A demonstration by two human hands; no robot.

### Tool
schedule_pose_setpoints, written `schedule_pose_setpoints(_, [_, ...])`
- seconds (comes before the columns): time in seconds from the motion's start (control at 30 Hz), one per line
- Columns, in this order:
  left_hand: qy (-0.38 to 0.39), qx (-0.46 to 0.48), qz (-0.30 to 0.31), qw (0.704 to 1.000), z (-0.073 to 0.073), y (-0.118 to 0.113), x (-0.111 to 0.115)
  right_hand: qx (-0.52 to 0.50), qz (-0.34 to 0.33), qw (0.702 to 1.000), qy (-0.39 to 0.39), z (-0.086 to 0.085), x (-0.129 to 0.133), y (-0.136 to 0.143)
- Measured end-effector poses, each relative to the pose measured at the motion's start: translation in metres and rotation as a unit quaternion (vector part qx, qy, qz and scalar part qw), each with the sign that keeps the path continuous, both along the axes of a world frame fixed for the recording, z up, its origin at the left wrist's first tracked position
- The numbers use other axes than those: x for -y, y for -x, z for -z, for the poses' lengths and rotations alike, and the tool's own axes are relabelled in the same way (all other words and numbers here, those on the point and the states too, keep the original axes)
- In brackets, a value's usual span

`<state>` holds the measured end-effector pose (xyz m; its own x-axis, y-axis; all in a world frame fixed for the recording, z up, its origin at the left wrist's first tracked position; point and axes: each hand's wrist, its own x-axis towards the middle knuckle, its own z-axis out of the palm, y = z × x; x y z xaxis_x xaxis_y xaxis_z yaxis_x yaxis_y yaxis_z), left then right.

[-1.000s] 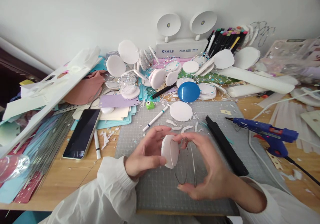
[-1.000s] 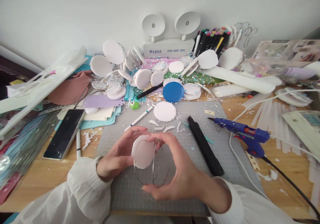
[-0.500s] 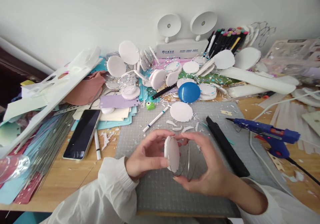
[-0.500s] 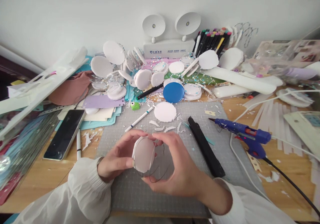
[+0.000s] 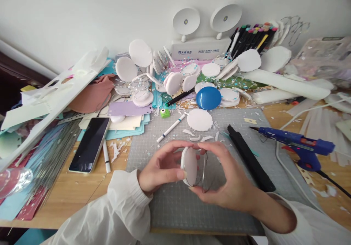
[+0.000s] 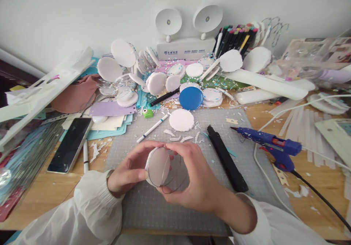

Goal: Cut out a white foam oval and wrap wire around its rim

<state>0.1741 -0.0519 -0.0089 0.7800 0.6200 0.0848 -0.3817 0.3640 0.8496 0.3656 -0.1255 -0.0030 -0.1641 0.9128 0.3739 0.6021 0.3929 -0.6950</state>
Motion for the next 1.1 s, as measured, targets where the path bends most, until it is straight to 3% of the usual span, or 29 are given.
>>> schedule_pose_setpoints(1.1, [0.056,0.026,0.002,0.998,-0.0002,-0.0034,0.0035,-0.025,0.005,1.000,-0.011,-0.0003,0.0043,0.0040])
